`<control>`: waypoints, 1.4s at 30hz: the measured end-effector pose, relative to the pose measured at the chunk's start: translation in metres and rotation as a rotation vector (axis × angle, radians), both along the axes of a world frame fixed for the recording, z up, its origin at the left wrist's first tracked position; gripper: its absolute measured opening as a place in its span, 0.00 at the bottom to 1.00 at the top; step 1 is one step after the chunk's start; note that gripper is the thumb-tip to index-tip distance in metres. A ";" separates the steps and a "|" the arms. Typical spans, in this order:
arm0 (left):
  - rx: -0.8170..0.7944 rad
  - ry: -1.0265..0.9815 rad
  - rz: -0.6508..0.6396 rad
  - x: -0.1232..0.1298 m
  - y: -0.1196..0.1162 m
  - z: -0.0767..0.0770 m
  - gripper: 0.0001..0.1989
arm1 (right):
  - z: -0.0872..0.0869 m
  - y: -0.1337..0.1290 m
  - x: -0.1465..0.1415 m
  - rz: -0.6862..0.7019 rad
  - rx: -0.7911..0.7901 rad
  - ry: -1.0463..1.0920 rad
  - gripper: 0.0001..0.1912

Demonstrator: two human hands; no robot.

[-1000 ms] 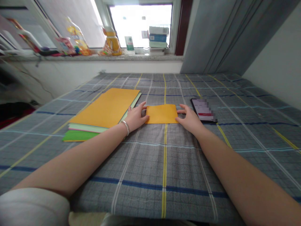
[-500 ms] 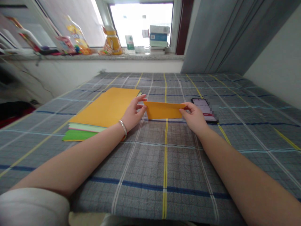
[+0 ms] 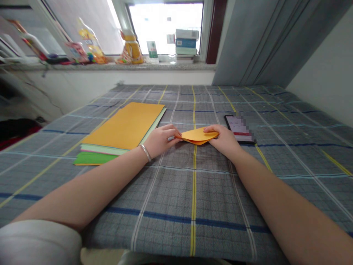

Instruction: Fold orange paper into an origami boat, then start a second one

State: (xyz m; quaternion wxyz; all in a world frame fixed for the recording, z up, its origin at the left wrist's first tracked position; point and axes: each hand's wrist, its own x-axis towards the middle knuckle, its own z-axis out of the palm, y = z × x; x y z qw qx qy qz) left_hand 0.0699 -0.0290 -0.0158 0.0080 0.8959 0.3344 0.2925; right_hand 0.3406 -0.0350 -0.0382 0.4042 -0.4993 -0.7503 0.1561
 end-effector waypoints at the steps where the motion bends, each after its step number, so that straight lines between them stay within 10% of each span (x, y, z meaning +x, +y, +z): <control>1: 0.000 0.018 0.026 0.001 -0.001 0.000 0.09 | 0.001 0.000 0.000 0.011 0.069 -0.068 0.15; 7: -0.102 -0.017 0.071 0.002 -0.001 0.001 0.13 | 0.012 -0.006 -0.002 -0.015 0.499 -0.329 0.31; 13: -0.259 -0.057 0.157 0.006 0.003 0.001 0.16 | 0.022 -0.017 -0.009 -0.040 0.643 -0.427 0.23; 21: -0.447 -0.208 0.115 0.006 0.004 -0.004 0.09 | 0.025 -0.030 -0.029 0.152 0.560 -0.747 0.08; 42: -0.724 -0.763 0.089 0.007 0.016 -0.013 0.11 | 0.030 -0.042 -0.031 -0.122 0.692 -0.787 0.08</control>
